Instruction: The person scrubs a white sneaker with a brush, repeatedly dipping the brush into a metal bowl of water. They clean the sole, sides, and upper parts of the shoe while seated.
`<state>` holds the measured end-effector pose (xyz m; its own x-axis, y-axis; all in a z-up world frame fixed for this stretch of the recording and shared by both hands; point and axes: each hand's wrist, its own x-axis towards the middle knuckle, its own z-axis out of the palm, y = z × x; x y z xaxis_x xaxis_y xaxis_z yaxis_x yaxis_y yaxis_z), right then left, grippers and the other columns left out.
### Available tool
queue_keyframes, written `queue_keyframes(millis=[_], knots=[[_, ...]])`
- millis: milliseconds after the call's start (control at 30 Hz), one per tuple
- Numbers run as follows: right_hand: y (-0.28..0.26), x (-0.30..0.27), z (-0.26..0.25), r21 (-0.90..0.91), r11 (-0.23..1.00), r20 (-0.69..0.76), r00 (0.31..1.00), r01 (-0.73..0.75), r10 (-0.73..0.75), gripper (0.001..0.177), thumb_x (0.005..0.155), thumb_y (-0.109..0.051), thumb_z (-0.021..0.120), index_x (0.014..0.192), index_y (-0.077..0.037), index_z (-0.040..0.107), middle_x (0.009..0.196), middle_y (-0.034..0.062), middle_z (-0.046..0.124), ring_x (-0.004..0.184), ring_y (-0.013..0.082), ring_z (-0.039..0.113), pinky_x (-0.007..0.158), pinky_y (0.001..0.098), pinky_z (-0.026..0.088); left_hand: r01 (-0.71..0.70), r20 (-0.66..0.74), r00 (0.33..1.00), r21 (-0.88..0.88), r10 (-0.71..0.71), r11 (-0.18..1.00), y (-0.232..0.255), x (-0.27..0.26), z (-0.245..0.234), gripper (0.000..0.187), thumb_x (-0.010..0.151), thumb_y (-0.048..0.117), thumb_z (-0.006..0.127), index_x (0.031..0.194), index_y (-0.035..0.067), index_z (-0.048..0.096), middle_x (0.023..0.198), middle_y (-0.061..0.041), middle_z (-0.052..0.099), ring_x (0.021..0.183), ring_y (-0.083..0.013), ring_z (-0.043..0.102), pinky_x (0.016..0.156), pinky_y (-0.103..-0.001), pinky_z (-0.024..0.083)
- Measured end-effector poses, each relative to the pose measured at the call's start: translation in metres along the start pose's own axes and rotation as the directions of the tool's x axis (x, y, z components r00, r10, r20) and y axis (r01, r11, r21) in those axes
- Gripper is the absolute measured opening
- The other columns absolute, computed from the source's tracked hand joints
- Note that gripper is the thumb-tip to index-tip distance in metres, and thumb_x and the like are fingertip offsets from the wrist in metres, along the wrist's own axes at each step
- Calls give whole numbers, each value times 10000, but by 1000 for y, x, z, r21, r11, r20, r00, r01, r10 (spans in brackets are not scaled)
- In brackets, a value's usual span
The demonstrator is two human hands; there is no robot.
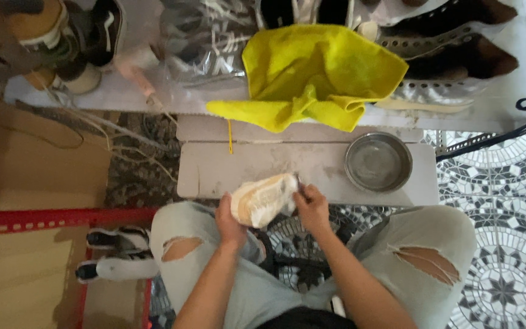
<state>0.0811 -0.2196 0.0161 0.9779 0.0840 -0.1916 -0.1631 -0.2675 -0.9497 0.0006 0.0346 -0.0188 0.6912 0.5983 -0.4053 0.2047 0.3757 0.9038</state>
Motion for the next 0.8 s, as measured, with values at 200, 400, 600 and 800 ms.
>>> queue_keyframes(millis=[200, 400, 600, 800], knots=[[-9, 7, -8, 2, 990, 3, 990, -141, 141, 254, 1126, -244, 707, 1176, -15, 803, 982, 114, 666, 921, 191, 588, 831, 386, 518, 28, -14, 999, -118, -30, 993, -25, 18, -5, 389, 1083, 416, 706, 1125, 35, 772, 1034, -152, 800, 930, -259, 785, 969, -512, 590], [67, 25, -6, -164, 968, -17, 981, -191, 191, 340, 1142, -283, 697, 1158, 47, 775, 1014, 226, 690, 931, 268, 675, 822, 418, 550, 8, 41, 999, -92, -4, 996, -3, 11, 8, 362, 1132, 421, 675, 1088, 78, 780, 961, -143, 800, 860, -211, 774, 813, -454, 612], [19, 24, -5, -31, 984, 27, 984, -177, 178, 281, 1106, -260, 741, 1157, 15, 774, 970, 139, 649, 923, 236, 614, 838, 404, 539, 108, -56, 991, -179, -119, 978, 53, -21, 29, 334, 1124, 410, 660, 1116, 88, 750, 992, -132, 797, 875, -217, 793, 832, -456, 626], [14, 17, 0, 120, 989, 69, 995, -84, 76, 155, 1091, -200, 775, 1034, -59, 807, 925, 78, 672, 877, 155, 567, 768, 364, 520, 153, -16, 987, -228, -160, 962, 68, -28, 47, 451, 1126, 452, 647, 1262, 37, 759, 1222, -225, 831, 1089, -292, 828, 984, -541, 634]])
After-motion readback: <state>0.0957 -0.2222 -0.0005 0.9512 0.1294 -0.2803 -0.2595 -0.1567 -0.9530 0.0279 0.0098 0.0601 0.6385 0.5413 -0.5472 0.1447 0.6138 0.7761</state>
